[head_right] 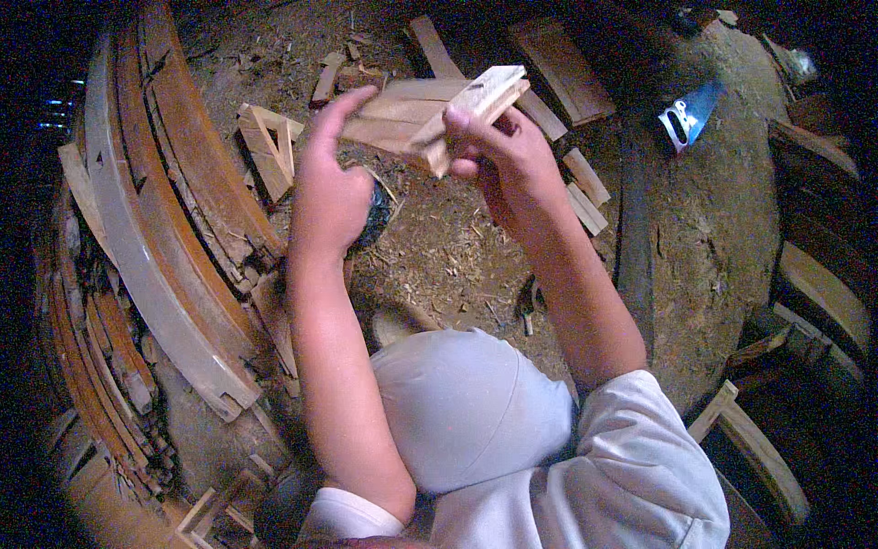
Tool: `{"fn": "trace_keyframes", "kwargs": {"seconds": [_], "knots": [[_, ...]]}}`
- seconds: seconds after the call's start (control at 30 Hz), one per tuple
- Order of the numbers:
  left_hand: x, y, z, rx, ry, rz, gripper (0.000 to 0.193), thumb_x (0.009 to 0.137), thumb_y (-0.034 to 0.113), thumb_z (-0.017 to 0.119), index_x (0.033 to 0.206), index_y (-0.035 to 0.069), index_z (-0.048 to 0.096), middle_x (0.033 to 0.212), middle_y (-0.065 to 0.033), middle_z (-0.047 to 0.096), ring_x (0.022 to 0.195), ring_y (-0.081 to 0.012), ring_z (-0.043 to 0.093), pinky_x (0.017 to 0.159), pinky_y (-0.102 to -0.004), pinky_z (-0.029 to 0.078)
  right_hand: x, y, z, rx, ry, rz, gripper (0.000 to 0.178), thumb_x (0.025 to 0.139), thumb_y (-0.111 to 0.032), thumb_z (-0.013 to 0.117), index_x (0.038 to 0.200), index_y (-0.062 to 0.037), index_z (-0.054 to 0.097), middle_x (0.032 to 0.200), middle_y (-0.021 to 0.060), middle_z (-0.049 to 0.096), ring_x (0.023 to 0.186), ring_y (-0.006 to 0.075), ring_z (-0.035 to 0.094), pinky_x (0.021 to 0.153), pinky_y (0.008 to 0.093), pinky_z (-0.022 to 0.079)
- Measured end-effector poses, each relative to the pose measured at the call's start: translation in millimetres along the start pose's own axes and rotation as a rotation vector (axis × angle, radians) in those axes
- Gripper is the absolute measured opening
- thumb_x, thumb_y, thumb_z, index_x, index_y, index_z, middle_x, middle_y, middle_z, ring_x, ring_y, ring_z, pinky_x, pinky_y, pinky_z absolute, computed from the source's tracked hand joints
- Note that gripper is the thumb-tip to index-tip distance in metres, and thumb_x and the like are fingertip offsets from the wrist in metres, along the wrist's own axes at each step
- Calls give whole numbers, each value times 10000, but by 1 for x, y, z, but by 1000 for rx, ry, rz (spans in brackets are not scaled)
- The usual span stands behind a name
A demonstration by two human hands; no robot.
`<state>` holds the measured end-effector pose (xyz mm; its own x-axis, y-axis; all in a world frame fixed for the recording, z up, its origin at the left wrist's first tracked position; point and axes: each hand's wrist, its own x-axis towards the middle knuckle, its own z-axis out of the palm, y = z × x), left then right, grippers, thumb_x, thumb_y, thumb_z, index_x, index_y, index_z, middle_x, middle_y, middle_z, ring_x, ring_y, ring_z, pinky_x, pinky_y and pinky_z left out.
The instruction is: The person sits on the floor and assembles small wooden pieces into a flat structure. They pick up pieces, align them, and fit them together by hand, occasionally using a hammer to secure the joints.
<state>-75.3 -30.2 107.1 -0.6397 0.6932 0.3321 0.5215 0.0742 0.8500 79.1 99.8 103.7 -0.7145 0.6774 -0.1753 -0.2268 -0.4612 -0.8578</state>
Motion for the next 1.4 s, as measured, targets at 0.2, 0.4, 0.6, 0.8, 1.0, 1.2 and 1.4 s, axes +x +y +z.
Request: {"fn": "trace_keyframes", "kwargs": {"seconds": [0.2, 0.4, 0.6, 0.8, 1.0, 1.2, 1.4], "knots": [[-6, 0, -4, -142, -129, -208, 365, 872, -90, 607, 1221, 8, 650, 1032, -187, 742, 1043, -279, 728, 940, -390, 535, -9, -18, 29, 331, -21, 149, 425, 1045, -377, 652, 1201, 11, 582, 1083, 126, 704, 917, 207, 742, 811, 306, 638], [-7, 18, -6, -338, -310, -652, 268, 957, 80, 682, 1212, 3, 648, 1118, -106, 738, 978, -193, 712, 828, -343, 560, -21, 3, 3, -917, 177, -443, 738, 805, -246, 922, 1374, 13, 530, 1270, 121, 636, 1203, 207, 603, 1044, 343, 490], [-8, 16, 0, -714, -437, -726, 308, 960, 97, 701, 1241, 2, 621, 1155, -100, 728, 929, -179, 726, 690, -314, 594, -39, 21, -5, -1316, 108, -489, 1423, 595, -424, 1011, 1624, 54, 153, 1452, 285, 439, 1348, 419, 478, 1139, 476, 409], [-2, 28, 5, -591, -621, -685, 419, 946, 231, 749, 1262, -26, 647, 1110, -77, 722, 889, -133, 672, 725, -293, 543, -59, 34, -5, -1300, 129, -441, 1433, 617, -348, 948, 1596, 131, 18, 1397, 333, 406, 1288, 487, 462, 1135, 501, 410], [-7, -6, 2, -241, 29, -771, 556, 948, 418, 755, 1261, -30, 653, 1093, -90, 712, 962, -160, 624, 876, -313, 492, -103, 29, -36, -1538, -85, -69, 1327, 621, -281, 925, 1604, 96, 117, 1459, 334, 400, 1363, 502, 414, 1196, 514, 372], [-3, 12, 6, -289, -108, -768, 554, 950, 447, 751, 1199, -44, 690, 1111, -107, 701, 1057, -178, 612, 995, -316, 444, -116, 40, -62, -2018, -162, 1, 1241, 652, -475, 920, 1542, 123, 294, 1521, 356, 348, 1447, 515, 327, 1236, 544, 300], [-6, 13, -6, -252, -41, -797, 573, 970, 478, 710, 1202, -46, 679, 1136, -131, 701, 1074, -193, 621, 999, -332, 450, -15, 8, -26, -1846, -99, -131, 880, 762, -530, 861, 1398, 1, 563, 1316, 322, 594, 1223, 464, 609, 1040, 494, 517]]}}
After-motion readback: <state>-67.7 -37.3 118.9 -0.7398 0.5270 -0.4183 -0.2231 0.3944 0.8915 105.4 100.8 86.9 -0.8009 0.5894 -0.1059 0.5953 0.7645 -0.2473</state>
